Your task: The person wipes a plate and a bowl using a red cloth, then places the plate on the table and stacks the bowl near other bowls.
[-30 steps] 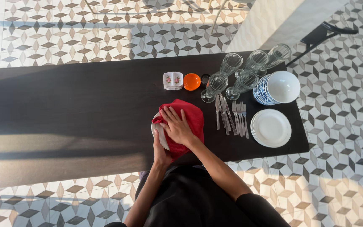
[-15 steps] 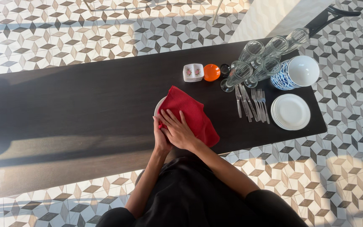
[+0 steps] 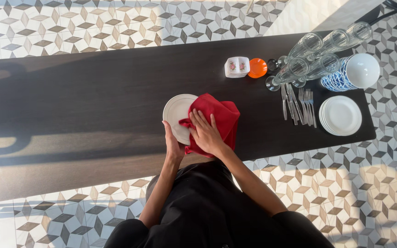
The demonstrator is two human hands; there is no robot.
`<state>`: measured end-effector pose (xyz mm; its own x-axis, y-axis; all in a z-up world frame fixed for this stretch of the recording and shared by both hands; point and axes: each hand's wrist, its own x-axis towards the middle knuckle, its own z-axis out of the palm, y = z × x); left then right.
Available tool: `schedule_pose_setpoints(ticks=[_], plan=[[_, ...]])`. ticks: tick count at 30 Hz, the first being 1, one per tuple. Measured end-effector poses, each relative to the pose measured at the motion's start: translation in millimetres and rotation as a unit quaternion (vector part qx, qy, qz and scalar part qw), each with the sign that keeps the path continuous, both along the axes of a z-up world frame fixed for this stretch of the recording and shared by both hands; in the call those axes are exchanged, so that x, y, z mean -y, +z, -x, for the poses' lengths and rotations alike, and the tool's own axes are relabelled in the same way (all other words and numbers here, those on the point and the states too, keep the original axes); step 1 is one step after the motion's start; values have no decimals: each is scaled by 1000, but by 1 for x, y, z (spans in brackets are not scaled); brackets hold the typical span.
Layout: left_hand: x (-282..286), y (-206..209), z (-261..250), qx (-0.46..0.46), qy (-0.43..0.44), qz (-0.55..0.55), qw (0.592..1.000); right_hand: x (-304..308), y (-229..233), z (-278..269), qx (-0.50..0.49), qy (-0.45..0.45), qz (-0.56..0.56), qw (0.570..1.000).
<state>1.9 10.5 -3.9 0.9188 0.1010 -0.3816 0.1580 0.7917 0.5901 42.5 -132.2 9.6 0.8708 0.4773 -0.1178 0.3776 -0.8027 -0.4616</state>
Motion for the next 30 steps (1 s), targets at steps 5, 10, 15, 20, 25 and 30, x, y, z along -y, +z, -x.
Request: schedule_pose_setpoints(ticks=[5,10,15,20,25,30], plan=[[-7,-2,-1,-55,-18,0,998,-22,8,27,-53,97,-36,993],[8,3,2,-106,-101,60,988,-25,12,-18,-15,51,-28,998],[1,4,12,-32,-116,53,991,21,2,-47,153,-100,-82,980],[-17,14,16,-103,-102,-38,989,86,-33,-55,46,-312,-28,949],[-20,13,21,-115,-59,-23,991,122,-30,-62,10,-402,-142,905],[-16,4,23,-161,-45,-50,985,127,1,-69,-185,-306,-318,878]])
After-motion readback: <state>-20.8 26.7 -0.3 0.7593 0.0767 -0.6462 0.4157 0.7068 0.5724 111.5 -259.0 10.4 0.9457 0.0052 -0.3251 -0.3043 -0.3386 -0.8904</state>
